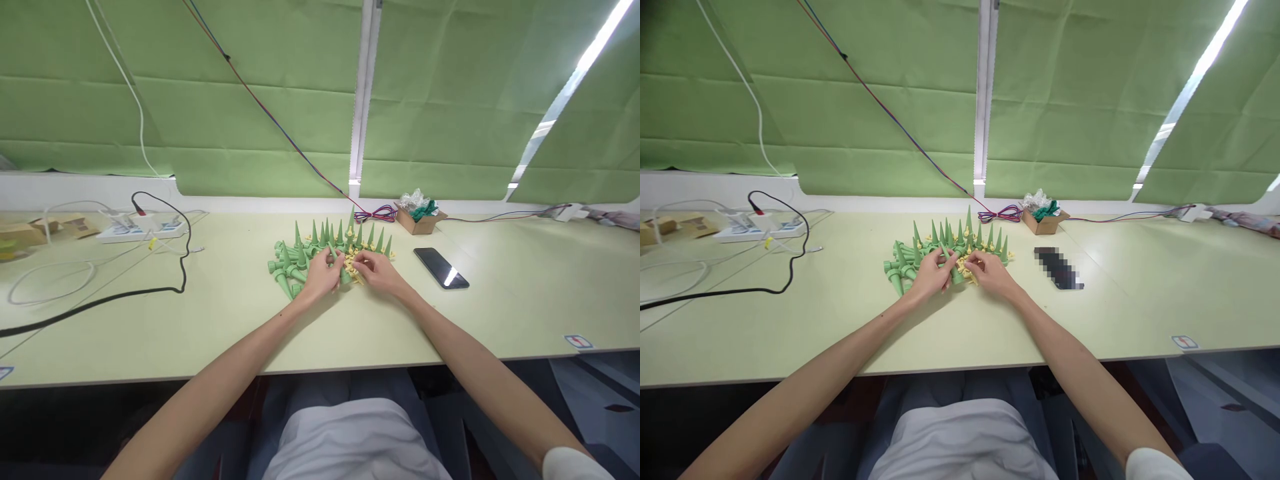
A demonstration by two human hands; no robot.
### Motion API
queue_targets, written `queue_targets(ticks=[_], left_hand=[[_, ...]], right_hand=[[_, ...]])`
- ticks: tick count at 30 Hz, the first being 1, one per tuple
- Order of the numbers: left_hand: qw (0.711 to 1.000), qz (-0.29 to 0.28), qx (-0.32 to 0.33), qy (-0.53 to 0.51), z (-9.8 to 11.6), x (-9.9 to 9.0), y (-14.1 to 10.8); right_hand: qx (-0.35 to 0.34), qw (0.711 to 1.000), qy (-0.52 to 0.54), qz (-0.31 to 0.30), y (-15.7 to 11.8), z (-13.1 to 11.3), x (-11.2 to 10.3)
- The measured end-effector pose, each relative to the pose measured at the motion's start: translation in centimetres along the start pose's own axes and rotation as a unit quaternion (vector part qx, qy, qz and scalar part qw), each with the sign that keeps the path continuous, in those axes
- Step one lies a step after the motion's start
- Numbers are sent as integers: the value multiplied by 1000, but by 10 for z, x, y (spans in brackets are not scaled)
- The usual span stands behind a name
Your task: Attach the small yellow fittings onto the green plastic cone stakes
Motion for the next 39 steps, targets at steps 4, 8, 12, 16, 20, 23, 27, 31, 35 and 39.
queue_targets(ticks=[4,8,12,16,20,23,27,31,35,39], left_hand=[[1000,-7,16,10,4,2,-2],[999,-16,39,27,10,5,-6],[998,-17,43,36,13,6,-8],[999,-21,39,31,13,8,-9],[998,-26,44,25,13,9,-10],[997,-24,66,37,16,10,-10],[994,-19,91,64,18,10,-12],[992,-20,98,73,19,11,-12],[992,-24,101,75,19,12,-13],[993,-33,91,64,19,13,-13]], right_hand=[[-6,999,-31,-5,0,-1,0],[-16,998,-66,0,0,-1,-2],[-23,996,-81,-1,0,1,-1],[-12,996,-85,-5,0,6,0],[-12,996,-85,-7,1,6,1],[-1,996,-85,-7,1,8,1],[8,996,-91,-10,1,10,3],[16,995,-95,-16,1,14,3],[31,995,-95,-18,0,18,4],[49,995,-81,-10,0,20,3]])
Point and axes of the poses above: each hand's wrist, its own y-axis towards the middle knuckle, its own x-axis out of the palm, z = x × y, the point moved 10 cm from there along y, towards the middle knuckle, and after that the axes turned 7 degrees about -x, right-handed, at the moved point
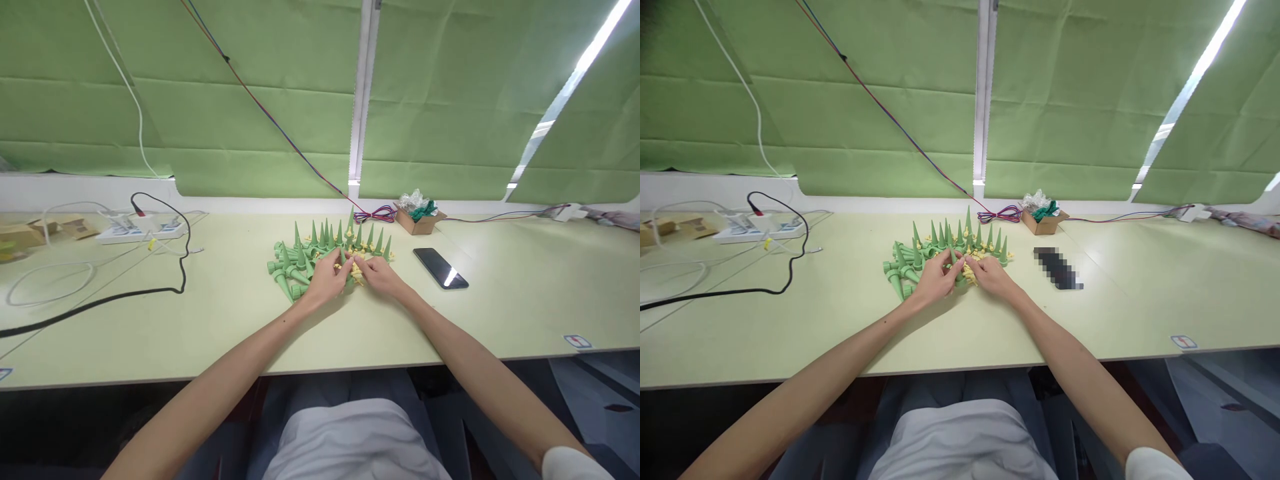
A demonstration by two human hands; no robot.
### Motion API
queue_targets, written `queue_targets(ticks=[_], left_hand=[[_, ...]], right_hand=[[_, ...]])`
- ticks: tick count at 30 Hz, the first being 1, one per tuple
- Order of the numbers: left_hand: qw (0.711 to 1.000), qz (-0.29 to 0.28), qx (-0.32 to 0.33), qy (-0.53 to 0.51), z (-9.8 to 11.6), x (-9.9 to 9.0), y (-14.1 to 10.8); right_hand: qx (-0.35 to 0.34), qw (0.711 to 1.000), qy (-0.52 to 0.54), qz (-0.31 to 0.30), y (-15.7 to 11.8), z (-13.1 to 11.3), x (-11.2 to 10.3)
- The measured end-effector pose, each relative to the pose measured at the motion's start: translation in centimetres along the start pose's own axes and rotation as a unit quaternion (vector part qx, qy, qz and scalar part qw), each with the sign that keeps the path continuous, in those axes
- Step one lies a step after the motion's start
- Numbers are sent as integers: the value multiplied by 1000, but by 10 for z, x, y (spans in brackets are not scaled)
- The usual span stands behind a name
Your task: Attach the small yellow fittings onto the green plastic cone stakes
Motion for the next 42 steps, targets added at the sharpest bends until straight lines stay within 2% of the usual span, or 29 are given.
queue_targets(ticks=[3,6,11,18,26,42], left_hand=[[1000,12,-11,-10,-1,-4,2],[999,42,-15,3,-1,-12,4],[997,78,-18,21,-3,-20,5],[999,50,-19,-1,-3,-14,3],[999,33,-12,2,-1,-10,1],[999,24,4,25,-2,-6,3]], right_hand=[[-1,1000,19,17,0,-3,-4],[-29,999,26,39,-1,-11,-10],[-60,994,87,4,-3,-20,-4],[-73,992,107,-7,-3,-22,-2],[-86,996,16,-9,-2,-25,-4],[-41,999,-28,-12,0,-10,1]])
Point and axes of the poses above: each hand's wrist, its own y-axis towards the middle knuckle, its own x-axis out of the palm, z = x × y, the point moved 10 cm from there along y, towards the middle knuckle, and after that the axes turned 7 degrees about -x, right-handed, at the moved point
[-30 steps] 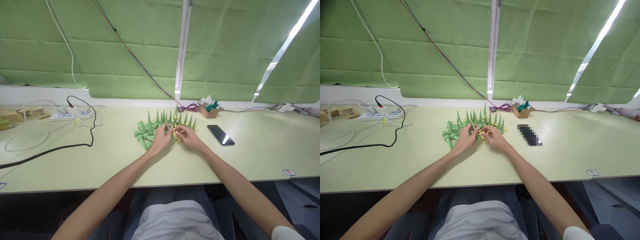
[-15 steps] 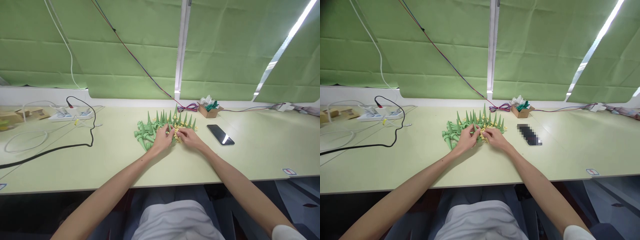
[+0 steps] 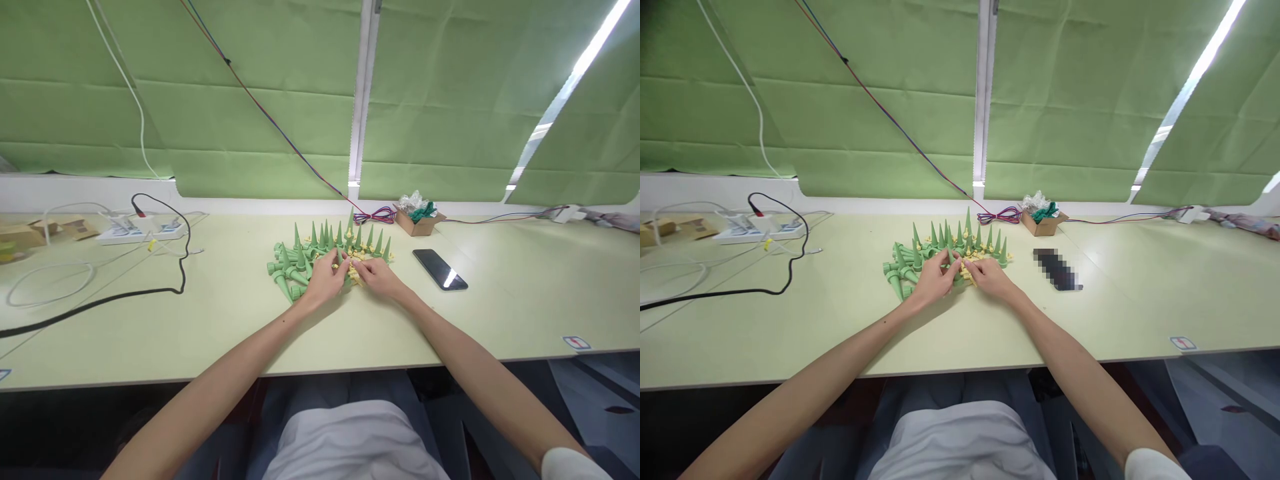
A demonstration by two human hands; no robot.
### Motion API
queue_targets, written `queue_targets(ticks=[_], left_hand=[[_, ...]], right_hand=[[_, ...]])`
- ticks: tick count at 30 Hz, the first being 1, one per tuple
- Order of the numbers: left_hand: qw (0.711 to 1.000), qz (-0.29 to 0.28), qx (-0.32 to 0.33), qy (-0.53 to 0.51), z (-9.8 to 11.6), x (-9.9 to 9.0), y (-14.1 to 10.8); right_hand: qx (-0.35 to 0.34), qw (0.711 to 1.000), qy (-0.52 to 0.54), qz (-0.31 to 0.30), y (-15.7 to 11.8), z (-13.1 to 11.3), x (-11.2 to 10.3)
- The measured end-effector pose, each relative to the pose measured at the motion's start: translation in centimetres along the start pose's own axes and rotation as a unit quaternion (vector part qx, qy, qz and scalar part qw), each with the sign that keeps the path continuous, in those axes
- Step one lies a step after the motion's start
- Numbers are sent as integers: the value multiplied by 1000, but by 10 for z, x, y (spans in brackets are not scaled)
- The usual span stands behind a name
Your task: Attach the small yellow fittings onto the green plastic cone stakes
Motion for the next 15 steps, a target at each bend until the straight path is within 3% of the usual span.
queue_targets(ticks=[8,15], left_hand=[[997,61,23,39,1,-14,6],[997,69,2,24,0,-17,5]], right_hand=[[-15,999,33,35,-1,-9,-10],[-24,994,104,-6,-2,-13,1]])
Point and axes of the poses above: each hand's wrist, its own y-axis towards the middle knuckle, its own x-axis out of the palm, z = x × y, the point moved 10 cm from there along y, towards the middle knuckle, and after that the axes turned 7 degrees about -x, right-handed, at the moved point
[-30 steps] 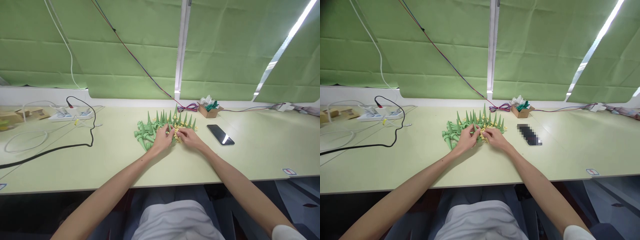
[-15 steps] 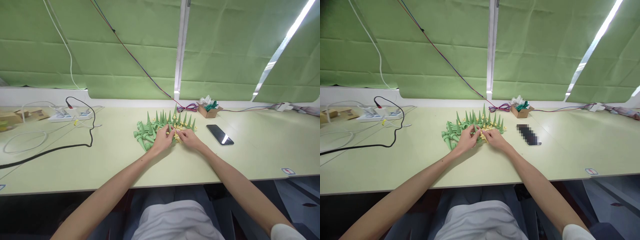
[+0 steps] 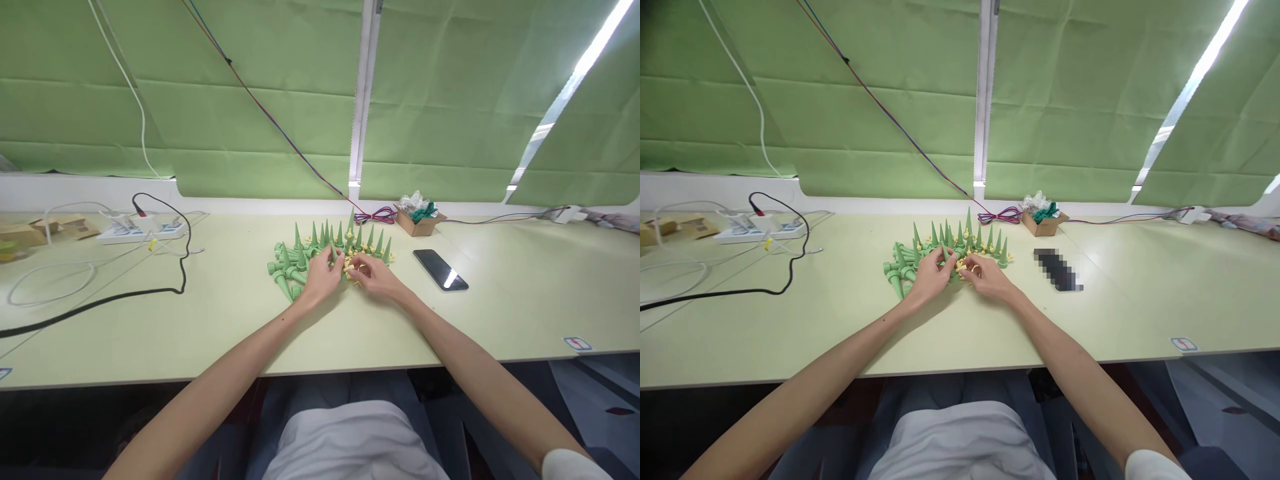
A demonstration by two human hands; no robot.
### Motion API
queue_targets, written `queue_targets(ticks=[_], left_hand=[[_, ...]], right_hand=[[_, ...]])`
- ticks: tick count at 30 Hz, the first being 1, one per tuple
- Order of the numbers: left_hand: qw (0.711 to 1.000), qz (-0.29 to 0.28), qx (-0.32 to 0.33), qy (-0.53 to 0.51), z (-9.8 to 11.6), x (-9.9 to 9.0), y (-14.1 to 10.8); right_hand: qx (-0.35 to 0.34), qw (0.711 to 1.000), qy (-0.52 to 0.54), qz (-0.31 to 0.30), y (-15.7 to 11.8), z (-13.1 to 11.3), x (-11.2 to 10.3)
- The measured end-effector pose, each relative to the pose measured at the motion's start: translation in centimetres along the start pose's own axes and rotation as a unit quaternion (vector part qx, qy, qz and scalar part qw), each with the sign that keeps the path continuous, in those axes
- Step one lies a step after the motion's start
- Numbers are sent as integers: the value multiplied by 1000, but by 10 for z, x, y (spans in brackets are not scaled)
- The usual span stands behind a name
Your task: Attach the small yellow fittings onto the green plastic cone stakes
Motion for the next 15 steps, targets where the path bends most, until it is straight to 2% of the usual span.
queue_targets(ticks=[15], left_hand=[[999,-16,23,28,-1,6,0]], right_hand=[[-11,998,-51,-28,0,-4,2]])
Point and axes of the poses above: each hand's wrist, its own y-axis towards the middle knuckle, its own x-axis out of the palm, z = x × y, the point moved 10 cm from there along y, towards the middle knuckle, and after that the axes turned 7 degrees about -x, right-handed, at the moved point
